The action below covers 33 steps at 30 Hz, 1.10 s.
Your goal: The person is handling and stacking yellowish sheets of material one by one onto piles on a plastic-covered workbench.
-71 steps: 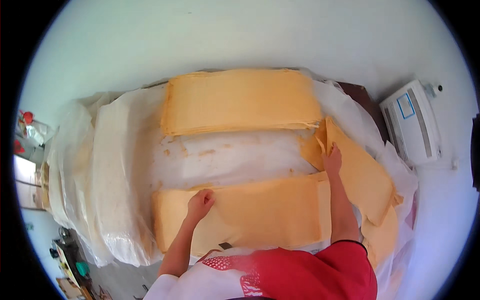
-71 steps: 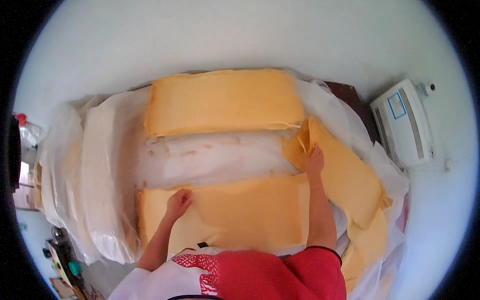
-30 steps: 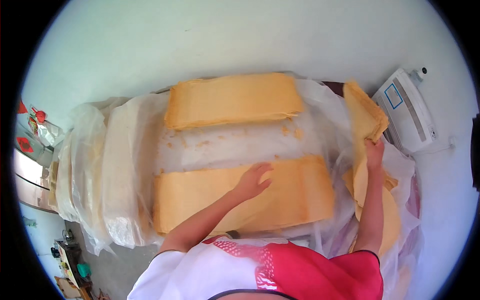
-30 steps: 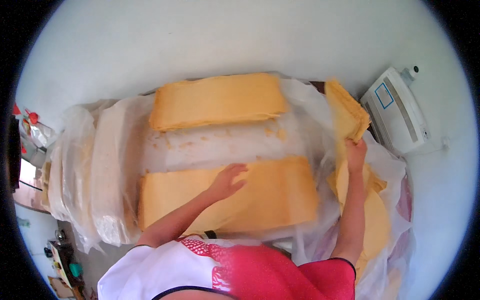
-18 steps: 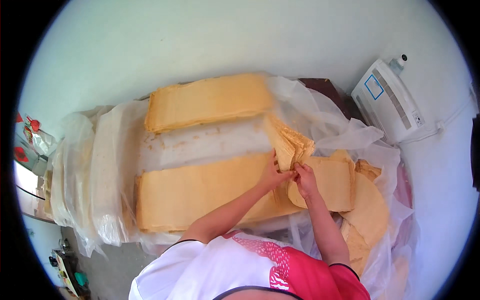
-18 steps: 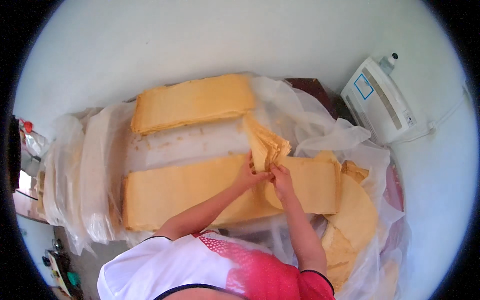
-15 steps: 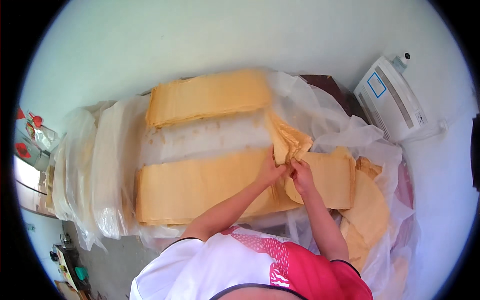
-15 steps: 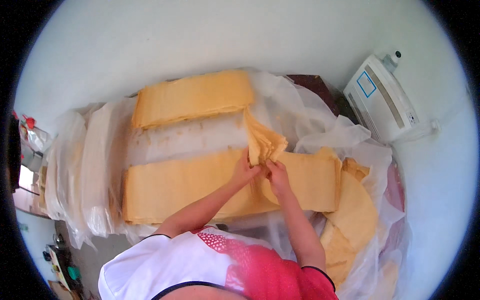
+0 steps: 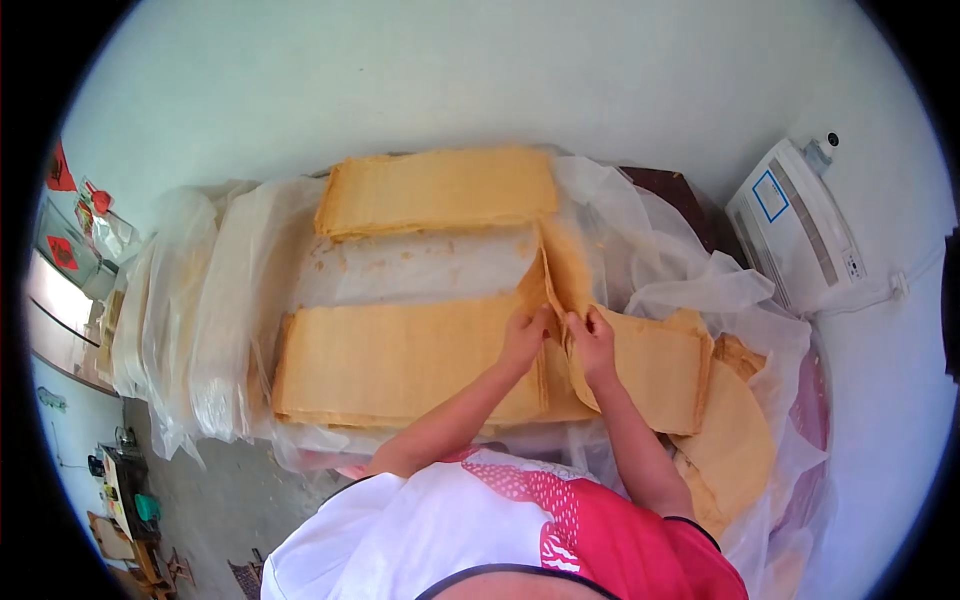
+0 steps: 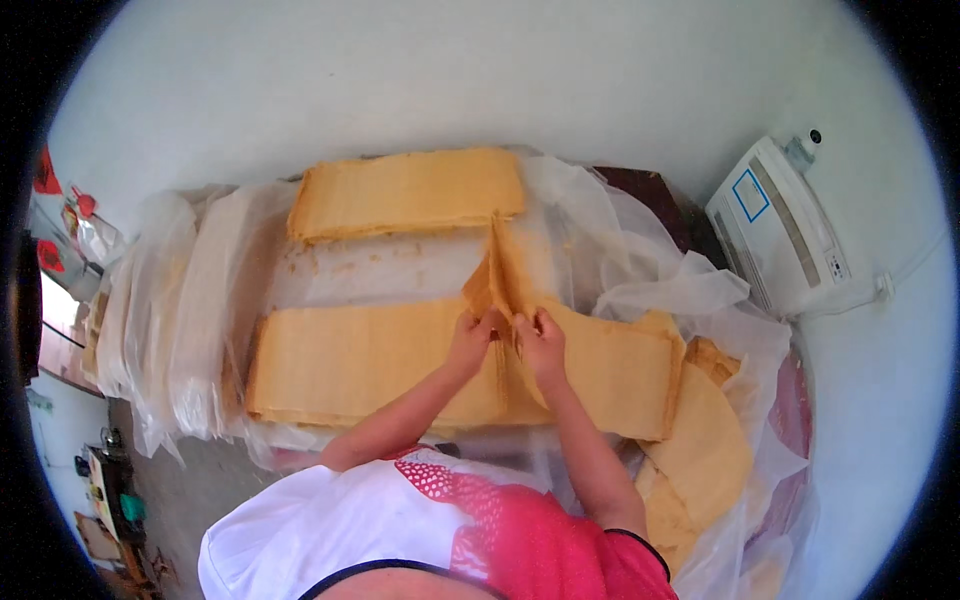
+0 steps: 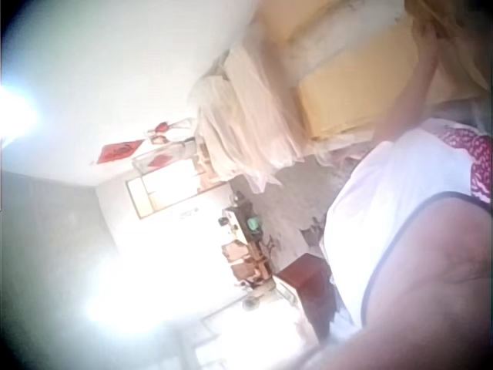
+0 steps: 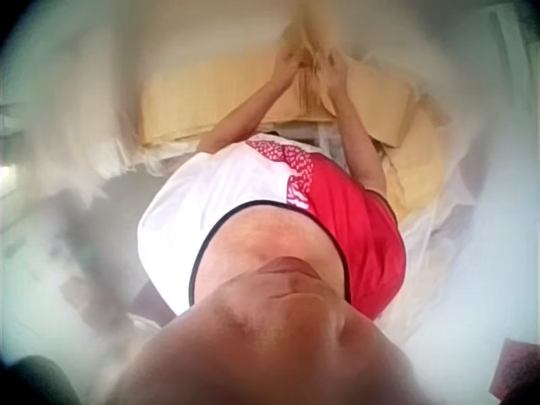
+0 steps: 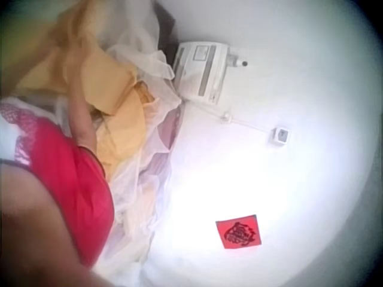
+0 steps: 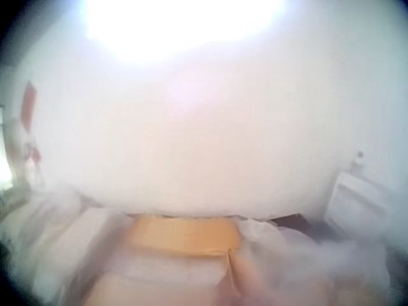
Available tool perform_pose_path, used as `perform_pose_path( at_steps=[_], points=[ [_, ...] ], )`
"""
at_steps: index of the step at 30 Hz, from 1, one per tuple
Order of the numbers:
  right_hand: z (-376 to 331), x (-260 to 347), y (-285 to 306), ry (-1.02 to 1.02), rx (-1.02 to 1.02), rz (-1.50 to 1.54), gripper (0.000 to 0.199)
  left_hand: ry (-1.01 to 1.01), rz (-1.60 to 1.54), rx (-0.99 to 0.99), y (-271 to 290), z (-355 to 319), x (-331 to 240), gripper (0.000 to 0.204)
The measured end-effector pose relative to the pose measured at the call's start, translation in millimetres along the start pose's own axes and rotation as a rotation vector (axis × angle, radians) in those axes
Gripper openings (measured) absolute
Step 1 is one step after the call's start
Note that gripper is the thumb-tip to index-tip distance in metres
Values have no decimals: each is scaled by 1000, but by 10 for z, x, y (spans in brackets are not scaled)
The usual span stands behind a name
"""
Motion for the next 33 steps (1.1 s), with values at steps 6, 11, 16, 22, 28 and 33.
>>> perform_pose_path(
  at_steps=[6, 11, 16, 22, 28, 33],
  points=[
    [-42, 232, 9, 403, -41, -548, 34, -63, 428, 20, -58, -60, -30, 23],
    [292, -165, 703, -113, -174, 62, 27, 44, 154, -62, 117, -40, 138, 24],
    [372, 541, 1804, -16, -314, 258, 34, 28, -176, -19, 227, -44, 69, 18],
    [28, 1486, 3017, 138, -576, 359, 40, 54, -253, -111, 615, 91, 394, 16],
    [-675, 2354, 4879, 302, -824, 307, 38, 66, -350, -223, 1079, 113, 519, 13],
    [-1020, 2817, 5643, 278, -811, 293, 37, 137, -196, -188, 1092, 149, 525, 14]
  ],
)
Point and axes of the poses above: each hand's wrist, its own z-axis towards the middle knuckle, its own y-axis out of the back of the hand, x = y × z, the point moved 9 cm from there along z, towards the middle knuckle, and after that the axes turned 4 degrees about y, right-handed, at the moved point
